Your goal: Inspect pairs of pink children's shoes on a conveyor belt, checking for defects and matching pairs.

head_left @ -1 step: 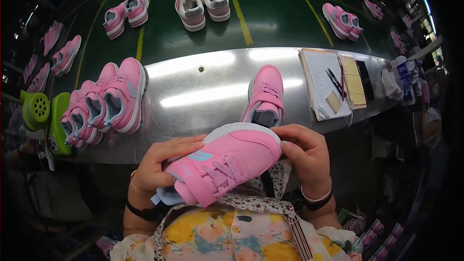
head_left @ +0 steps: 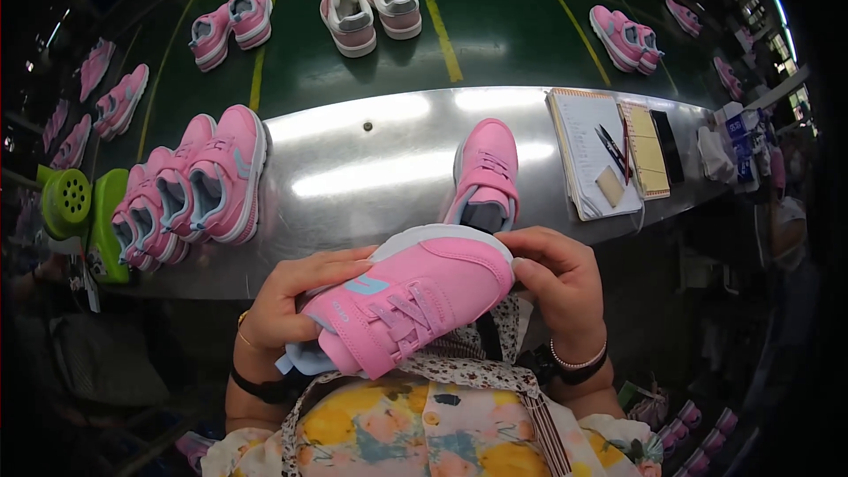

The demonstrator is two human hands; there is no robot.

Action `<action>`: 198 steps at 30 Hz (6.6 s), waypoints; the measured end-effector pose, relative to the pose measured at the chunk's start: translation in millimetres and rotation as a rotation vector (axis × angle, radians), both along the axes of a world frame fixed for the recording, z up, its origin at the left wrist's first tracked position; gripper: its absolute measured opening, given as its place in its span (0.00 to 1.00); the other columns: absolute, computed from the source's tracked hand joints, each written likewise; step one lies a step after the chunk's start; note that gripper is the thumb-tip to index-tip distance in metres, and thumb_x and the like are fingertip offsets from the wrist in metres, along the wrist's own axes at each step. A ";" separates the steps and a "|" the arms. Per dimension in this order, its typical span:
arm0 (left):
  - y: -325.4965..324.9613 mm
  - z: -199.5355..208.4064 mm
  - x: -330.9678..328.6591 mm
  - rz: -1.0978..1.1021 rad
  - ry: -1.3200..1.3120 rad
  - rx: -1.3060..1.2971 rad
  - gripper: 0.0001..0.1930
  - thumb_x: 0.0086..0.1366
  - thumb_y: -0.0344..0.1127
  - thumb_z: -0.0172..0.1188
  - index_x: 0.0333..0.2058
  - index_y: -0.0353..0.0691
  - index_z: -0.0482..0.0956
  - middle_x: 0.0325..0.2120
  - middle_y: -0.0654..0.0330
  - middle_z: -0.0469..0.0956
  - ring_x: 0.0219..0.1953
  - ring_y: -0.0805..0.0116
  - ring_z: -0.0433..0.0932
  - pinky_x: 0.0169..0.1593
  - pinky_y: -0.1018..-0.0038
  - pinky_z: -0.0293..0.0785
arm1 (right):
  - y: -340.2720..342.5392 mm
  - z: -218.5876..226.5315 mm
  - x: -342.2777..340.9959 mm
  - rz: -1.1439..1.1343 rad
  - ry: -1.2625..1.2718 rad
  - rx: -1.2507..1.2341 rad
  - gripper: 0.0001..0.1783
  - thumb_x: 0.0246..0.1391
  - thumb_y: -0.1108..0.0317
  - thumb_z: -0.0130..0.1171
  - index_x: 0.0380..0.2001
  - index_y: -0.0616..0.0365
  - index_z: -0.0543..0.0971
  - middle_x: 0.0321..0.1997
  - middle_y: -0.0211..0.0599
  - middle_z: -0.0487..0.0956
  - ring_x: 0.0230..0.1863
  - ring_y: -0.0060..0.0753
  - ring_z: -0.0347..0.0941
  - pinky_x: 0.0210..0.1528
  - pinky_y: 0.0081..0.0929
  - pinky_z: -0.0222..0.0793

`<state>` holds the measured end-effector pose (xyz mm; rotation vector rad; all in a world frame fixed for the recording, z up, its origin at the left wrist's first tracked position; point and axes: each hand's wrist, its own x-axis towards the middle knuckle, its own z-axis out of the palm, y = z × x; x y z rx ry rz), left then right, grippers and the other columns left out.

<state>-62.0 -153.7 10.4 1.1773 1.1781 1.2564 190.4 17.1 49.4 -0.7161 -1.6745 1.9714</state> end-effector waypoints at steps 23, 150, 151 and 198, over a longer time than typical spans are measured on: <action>-6.4 12.0 -7.8 -0.001 0.205 0.031 0.36 0.31 0.37 0.56 0.47 0.34 0.77 0.51 0.42 0.71 0.50 0.52 0.74 0.55 0.68 0.64 | 5.0 -3.1 1.1 0.092 0.010 -0.246 0.15 0.52 0.76 0.59 0.43 0.69 0.75 0.40 0.37 0.78 0.42 0.24 0.74 0.46 0.21 0.70; -159.1 102.4 -16.9 1.333 1.828 0.165 0.20 0.36 0.45 0.70 0.29 0.45 0.76 0.42 0.53 0.66 0.51 0.54 0.64 0.57 0.43 0.50 | -12.3 -132.9 -41.5 0.086 -0.630 1.426 0.34 0.53 0.51 0.55 0.56 0.65 0.66 0.59 0.65 0.62 0.60 0.63 0.57 0.61 0.50 0.52; -185.3 125.3 -21.8 1.443 2.016 -0.100 0.20 0.37 0.46 0.69 0.30 0.45 0.76 0.42 0.52 0.66 0.50 0.53 0.65 0.57 0.45 0.51 | -4.0 -139.2 -55.5 0.152 -0.594 1.405 0.34 0.53 0.51 0.55 0.56 0.65 0.66 0.59 0.64 0.62 0.60 0.63 0.57 0.61 0.50 0.52; 258.6 -1.5 -269.3 0.660 1.477 -0.720 0.39 0.53 0.61 0.59 0.62 0.69 0.53 0.62 0.51 0.56 0.66 0.52 0.50 0.61 0.36 0.39 | -9.7 -96.5 -85.2 -0.250 -0.455 1.058 0.10 0.41 0.70 0.62 0.31 0.56 0.77 0.41 0.36 0.73 0.46 0.41 0.68 0.49 0.37 0.59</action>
